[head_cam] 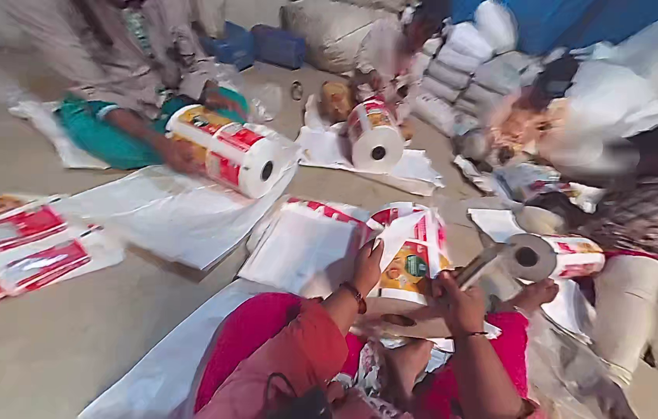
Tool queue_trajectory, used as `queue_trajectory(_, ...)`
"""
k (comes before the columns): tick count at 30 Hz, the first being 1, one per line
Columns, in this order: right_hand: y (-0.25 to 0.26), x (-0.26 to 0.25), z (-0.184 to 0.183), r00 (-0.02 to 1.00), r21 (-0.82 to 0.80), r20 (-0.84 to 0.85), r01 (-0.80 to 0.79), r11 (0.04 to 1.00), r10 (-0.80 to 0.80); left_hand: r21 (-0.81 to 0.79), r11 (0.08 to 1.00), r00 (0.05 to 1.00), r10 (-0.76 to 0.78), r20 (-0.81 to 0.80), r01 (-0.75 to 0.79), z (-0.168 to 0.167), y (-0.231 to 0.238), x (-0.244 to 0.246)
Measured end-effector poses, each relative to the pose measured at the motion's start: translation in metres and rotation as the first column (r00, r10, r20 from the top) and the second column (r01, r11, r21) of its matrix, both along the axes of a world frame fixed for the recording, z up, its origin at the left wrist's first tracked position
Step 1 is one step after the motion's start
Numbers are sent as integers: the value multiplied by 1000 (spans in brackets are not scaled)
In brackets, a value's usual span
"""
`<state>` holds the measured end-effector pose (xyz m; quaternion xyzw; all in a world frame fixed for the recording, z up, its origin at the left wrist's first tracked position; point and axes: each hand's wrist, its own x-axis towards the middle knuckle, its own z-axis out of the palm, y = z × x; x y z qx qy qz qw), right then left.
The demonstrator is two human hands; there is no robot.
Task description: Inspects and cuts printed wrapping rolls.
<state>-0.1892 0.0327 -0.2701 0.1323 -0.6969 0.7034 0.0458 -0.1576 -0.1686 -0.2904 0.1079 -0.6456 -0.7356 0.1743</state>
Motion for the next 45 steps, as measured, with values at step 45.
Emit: queue_trajectory(45,15,-11,-18,983,-110,-96,-165,980,155,-876,483,912,-359,-200,-2,-70,11,13)
